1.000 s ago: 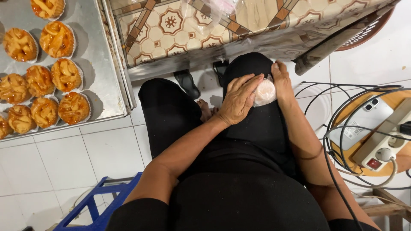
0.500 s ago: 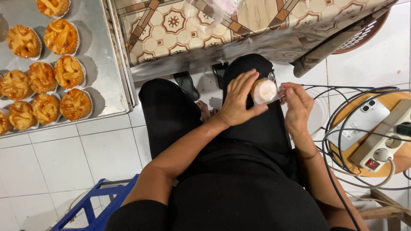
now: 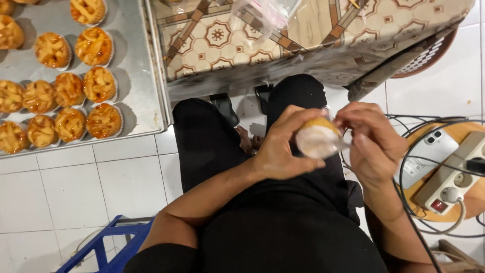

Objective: The person places individual mini pies into plastic bags, seals the bags with adhesive strips, and then arranges the packaged pies onto a pink tray.

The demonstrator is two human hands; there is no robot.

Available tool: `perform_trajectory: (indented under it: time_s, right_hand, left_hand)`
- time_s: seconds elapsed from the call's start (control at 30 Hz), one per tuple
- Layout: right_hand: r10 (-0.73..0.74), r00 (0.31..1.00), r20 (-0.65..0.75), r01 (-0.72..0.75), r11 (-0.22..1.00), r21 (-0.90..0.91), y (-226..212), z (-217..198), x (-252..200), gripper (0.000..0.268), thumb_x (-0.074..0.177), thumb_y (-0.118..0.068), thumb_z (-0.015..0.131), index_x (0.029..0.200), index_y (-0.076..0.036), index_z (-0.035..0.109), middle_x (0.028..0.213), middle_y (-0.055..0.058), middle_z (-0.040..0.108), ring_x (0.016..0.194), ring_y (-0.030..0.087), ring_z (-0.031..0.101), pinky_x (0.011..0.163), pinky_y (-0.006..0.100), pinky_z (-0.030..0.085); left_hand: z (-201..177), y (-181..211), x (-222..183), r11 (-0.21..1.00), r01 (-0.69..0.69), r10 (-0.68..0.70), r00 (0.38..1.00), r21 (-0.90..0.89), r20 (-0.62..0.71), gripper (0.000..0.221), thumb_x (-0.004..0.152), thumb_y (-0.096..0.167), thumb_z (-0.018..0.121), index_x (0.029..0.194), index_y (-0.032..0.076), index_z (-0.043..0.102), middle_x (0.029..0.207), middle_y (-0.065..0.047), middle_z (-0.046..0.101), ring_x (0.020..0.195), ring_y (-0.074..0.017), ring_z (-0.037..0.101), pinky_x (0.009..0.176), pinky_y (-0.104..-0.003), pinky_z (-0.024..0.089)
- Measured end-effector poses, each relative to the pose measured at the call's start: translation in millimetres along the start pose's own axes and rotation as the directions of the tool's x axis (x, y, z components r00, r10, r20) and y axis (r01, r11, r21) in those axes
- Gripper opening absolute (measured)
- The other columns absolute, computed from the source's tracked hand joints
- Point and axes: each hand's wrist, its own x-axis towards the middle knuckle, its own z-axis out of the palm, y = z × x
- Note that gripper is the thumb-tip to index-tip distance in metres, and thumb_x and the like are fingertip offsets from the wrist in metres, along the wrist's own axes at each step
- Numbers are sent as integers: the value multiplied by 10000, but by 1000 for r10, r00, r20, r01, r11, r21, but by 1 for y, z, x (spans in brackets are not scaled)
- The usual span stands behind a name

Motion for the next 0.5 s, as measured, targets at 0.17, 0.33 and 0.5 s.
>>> perform_trajectory:
  time_s: [0.17, 0.33, 0.5]
  right_hand:
    - [-100, 991, 90, 98, 995, 22, -40, 1, 9, 423, 850, -240, 605, 1170, 37, 603, 1196, 277, 602, 1130, 368, 635, 1019, 406, 591]
    - [-138, 986, 97, 147, 986, -83, -62, 9, 12, 373, 853, -199, 634, 1157, 13, 595, 1175, 285, 590, 1187, 389, 641, 1081, 414, 581]
    - [-170, 983, 61, 180, 960, -213, -79, 28, 14, 142, 967, -114, 619, 1021, 18, 609, 1135, 288, 593, 1093, 383, 662, 1036, 418, 579]
  left_hand:
    - [-6, 53, 3, 988, -13, 9, 999, -153, -31, 785, 784, 228, 865, 1468, 123, 493, 1320, -78, 536, 1233, -185, 591, 1121, -298, 483]
    - [-10, 74, 3, 978, -25, 11, 998, -206, -68, 779, 791, 207, 858, 1469, 107, 487, 1287, -70, 555, 1202, -178, 597, 1086, -297, 494]
    - [-15, 88, 1, 985, -25, 8, 995, -173, -98, 747, 794, 199, 828, 1458, 110, 497, 1291, -76, 570, 1221, -186, 618, 1098, -293, 495]
